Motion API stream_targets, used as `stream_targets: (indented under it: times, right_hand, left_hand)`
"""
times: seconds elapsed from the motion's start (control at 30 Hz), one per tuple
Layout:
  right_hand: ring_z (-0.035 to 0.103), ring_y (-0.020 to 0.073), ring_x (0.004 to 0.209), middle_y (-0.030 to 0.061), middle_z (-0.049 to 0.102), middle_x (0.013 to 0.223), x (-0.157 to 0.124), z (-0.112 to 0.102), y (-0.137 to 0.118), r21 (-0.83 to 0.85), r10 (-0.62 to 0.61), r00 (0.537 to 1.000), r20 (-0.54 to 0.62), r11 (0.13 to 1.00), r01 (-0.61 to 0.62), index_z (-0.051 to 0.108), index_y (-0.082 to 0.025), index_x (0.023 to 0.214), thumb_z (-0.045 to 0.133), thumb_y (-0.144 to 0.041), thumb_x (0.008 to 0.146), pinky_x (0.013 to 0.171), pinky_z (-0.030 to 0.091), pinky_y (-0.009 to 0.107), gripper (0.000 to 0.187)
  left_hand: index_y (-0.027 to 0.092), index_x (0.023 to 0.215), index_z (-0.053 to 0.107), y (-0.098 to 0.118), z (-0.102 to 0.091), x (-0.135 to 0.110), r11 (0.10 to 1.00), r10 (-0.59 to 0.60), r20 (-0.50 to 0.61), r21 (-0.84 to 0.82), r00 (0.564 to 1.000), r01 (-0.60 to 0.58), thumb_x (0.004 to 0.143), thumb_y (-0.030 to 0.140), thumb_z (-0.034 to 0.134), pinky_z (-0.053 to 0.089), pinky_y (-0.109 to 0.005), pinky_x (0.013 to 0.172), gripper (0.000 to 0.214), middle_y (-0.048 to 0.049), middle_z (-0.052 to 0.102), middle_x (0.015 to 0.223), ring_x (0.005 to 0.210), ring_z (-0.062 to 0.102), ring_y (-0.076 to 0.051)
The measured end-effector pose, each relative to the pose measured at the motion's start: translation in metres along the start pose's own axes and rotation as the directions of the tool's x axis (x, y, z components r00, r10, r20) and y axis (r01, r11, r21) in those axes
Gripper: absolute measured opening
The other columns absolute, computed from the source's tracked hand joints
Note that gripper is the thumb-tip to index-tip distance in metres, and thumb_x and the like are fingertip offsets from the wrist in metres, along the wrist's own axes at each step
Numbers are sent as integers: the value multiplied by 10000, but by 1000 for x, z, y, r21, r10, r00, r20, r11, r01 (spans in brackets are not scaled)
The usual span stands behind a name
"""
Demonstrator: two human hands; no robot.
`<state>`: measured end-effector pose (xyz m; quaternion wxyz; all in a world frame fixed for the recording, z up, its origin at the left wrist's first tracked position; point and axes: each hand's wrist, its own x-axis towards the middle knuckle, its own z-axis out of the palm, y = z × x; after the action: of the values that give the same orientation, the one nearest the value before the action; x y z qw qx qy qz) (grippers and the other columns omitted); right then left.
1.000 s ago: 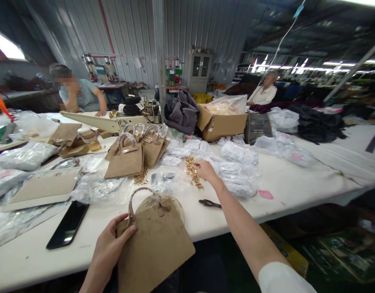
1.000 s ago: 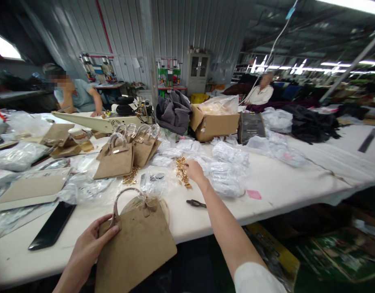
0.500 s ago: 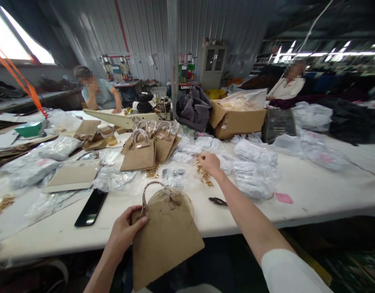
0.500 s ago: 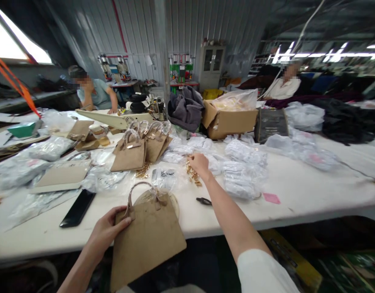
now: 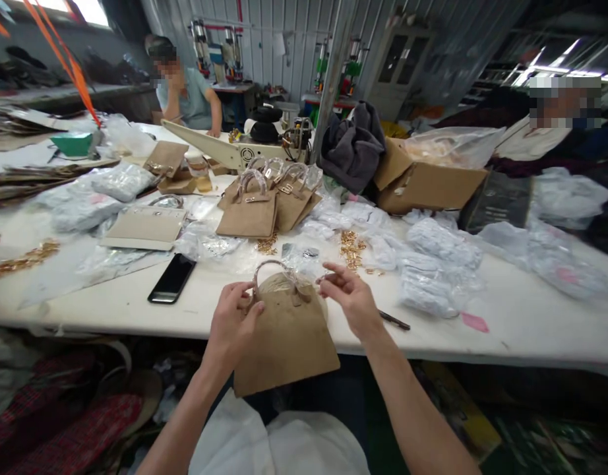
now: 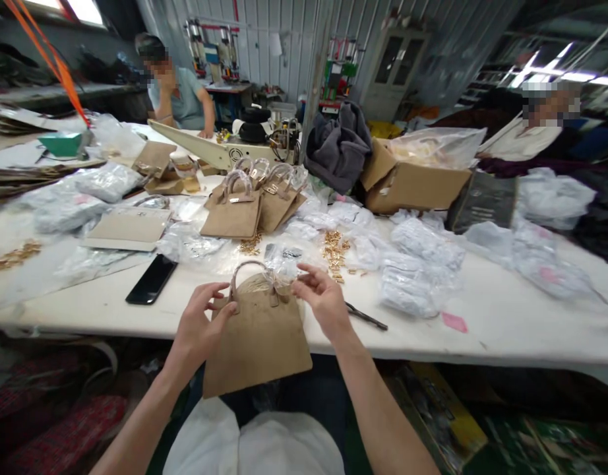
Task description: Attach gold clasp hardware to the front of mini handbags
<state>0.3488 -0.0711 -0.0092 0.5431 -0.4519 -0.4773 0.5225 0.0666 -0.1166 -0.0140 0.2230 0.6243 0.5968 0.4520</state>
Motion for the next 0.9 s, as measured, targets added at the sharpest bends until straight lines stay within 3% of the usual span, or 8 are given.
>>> stream_targets:
  times: [0.1, 0.2, 0.37, 0.47, 0.57, 0.67, 0.77, 0.9]
  right_hand:
    - [737, 217, 851, 60, 792, 1028, -40, 43, 3, 156, 135, 984, 117, 976, -153, 733, -246, 1342, 928, -471, 878, 813, 619, 366, 551]
    - [756, 209, 884, 66, 802, 1069, -57, 65, 6, 354, 227, 961, 158, 896, -270, 722, -254, 1198, 943, -483, 868, 803, 624, 328, 458]
    - [744, 187, 895, 39, 787, 1060, -68, 79, 9, 475, 273, 942, 197, 814, -335, 741, -249, 1017, 944, -515, 866, 745, 629, 269, 367]
    - [696, 142, 778, 8, 753, 935, -74, 86, 16, 471, 267, 952, 147, 828, -305, 754, -239, 918, 971, -481, 848, 665, 610, 218, 333]
    - [700, 130, 814, 5, 756, 956, -78, 89, 26, 482, 229, 973, 23, 850, -212, 783, -227, 951, 997, -447, 822, 776, 638, 216, 333]
    - [736, 178, 936, 31, 781, 1057, -80, 87, 32, 404, 180, 981, -69, 904, -137, 806, -225, 1042, 987, -464, 822, 897, 659, 295, 372]
    - [749, 230, 1064, 57, 789, 1149, -81, 79, 28, 223, 75, 996, -39, 973, -64, 813, -232, 1149, 945, -429, 874, 1004, 639, 359, 362]
    - [756, 269, 1110, 69, 784, 1167, -80, 68, 16, 29, -48, 995, 86, 999, 46, 833, -228, 1131, 916, -361, 902, 1043, 621, 386, 277]
  left_hand:
    - [225, 1321, 696, 32, 0, -9, 976, 174, -23, 137, 984, -169, 978, 253, 716, 491, -558, 1129, 345, -145, 595, 1387, 1299, 591, -354]
    - [245, 1361, 684, 51, 1, -21, 954, 236, -36, 201, 971, -224, 988, 207, 715, 436, -631, 1168, 376, -162, 569, 1475, 1384, 535, -401]
    - [244, 1369, 699, 58, 13, -42, 953, 188, 115, -261, 976, -153, 986, 192, 710, 596, -428, 1005, 387, -120, 653, 1331, 1200, 663, -289]
    - [237, 1329, 742, 56, 24, -50, 938, 141, 69, -327, 988, -111, 1013, 157, 650, 612, -369, 949, 339, -103, 687, 1268, 1117, 701, -251]
    - [232, 1270, 784, 48, 33, -49, 932, 144, 28, -340, 989, -126, 1026, 103, 591, 613, -339, 942, 337, -88, 741, 1215, 1101, 725, -232]
    - [235, 1232, 808, 37, 38, -42, 922, 134, 78, -376, 988, -95, 1007, 83, 615, 624, -347, 979, 333, -72, 788, 1228, 1126, 748, -235]
    - [248, 1290, 792, 30, 39, -37, 938, 132, 154, -340, 979, -72, 975, 52, 631, 629, -370, 1011, 404, -56, 807, 1260, 1142, 768, -246]
    - [236, 1461, 683, 37, 34, -32, 963, 85, 182, -266, 980, -34, 893, -19, 628, 642, -369, 965, 625, -65, 812, 1251, 1108, 784, -258]
